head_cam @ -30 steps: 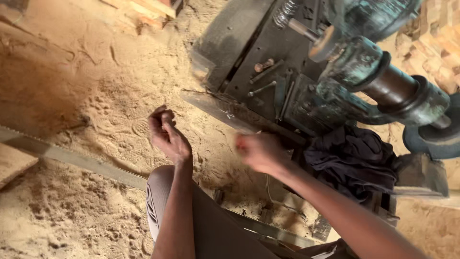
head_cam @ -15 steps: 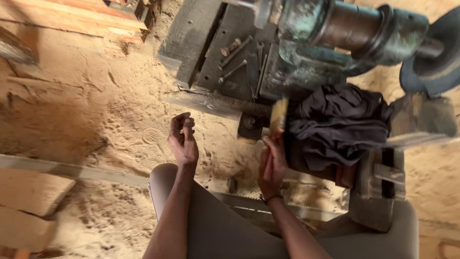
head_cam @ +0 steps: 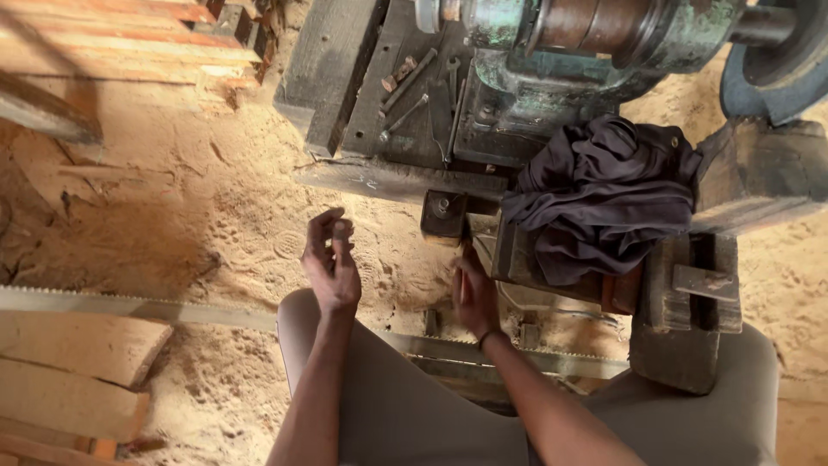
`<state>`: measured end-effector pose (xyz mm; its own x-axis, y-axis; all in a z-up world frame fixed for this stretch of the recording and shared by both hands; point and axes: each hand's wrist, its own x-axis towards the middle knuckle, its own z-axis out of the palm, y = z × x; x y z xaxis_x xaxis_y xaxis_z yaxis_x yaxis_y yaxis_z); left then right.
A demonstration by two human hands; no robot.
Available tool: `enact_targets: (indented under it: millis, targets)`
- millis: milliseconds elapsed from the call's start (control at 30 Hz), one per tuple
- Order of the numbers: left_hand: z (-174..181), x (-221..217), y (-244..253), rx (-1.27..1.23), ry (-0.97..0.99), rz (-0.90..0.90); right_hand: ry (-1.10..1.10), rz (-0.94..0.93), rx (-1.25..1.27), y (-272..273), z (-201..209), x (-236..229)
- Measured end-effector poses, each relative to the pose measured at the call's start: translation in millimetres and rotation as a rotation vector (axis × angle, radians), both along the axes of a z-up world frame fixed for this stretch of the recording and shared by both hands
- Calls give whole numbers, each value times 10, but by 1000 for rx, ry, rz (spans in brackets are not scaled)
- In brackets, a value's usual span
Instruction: The person cleans a stationary grinding machine using a cloth and a brush. They wipe the motor housing and the grinding wheel, then use the brush to sweep away sawdust from the machine's surface and the surrounding floor.
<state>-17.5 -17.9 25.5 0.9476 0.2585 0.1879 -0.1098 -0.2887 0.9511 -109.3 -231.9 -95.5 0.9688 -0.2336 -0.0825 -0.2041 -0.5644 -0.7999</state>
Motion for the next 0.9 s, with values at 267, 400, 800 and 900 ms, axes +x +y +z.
enact_targets:
  millis: [267, 400, 800, 900]
  targets:
    - [259, 122, -508, 43, 66, -175, -87, -68, 35, 240, 643, -1]
    - [663, -48, -1220, 195, 69, -599, 161, 155, -178, 201, 271, -239]
    - [206, 734, -2945, 956, 112, -797, 126, 5, 223, -1208, 2238, -1075]
    - [-138, 1215, -2510, 742, 130, -641, -254, 9, 251, -1531, 2678, -1243]
